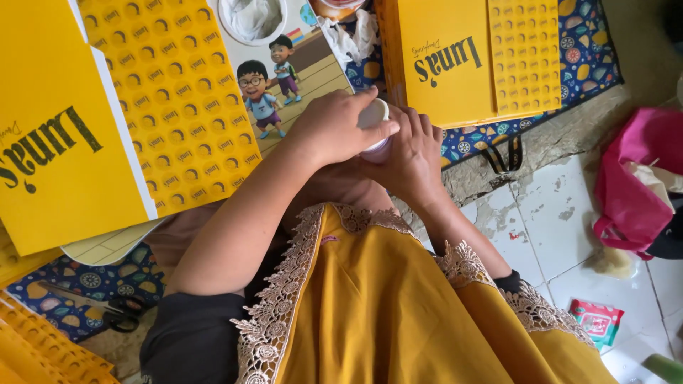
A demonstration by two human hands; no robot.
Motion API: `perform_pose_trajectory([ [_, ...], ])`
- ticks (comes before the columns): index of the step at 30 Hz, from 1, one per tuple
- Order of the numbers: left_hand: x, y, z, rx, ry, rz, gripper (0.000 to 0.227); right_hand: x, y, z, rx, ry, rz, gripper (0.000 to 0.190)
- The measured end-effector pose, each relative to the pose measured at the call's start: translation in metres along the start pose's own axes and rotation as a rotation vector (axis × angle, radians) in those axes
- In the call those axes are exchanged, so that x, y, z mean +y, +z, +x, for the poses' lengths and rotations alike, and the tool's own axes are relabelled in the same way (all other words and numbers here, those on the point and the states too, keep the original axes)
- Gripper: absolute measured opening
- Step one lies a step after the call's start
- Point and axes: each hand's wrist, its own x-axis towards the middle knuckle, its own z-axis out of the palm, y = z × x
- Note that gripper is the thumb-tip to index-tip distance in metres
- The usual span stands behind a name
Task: Applying glue to cardboard sheets and folding them to assemble packaging boxes
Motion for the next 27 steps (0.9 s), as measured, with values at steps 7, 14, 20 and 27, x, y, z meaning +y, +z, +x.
perform_pose_trajectory([
  [7,-0.005,0.021,0.002,0.201,0.011,0.011,0.079,-0.004,0.001,0.000,-0.003,0.017,-0.019,0.096],
  [14,0.002,0.030,-0.001,0.417,-0.114,0.185,0.071,-0.016,-0.005,-0.002,0.059,-0.028,-0.096,0.091],
  [20,-0.011,0.028,0.001,0.211,0.237,0.021,0.047,0.019,0.029,-0.008,0.088,-0.044,-0.048,0.095],
  [27,0.003,0.040,-0.013,-0.053,0.517,-0.673,0.027,0.036,0.032,-0.010,0.036,-0.095,0.143,0.081],
])
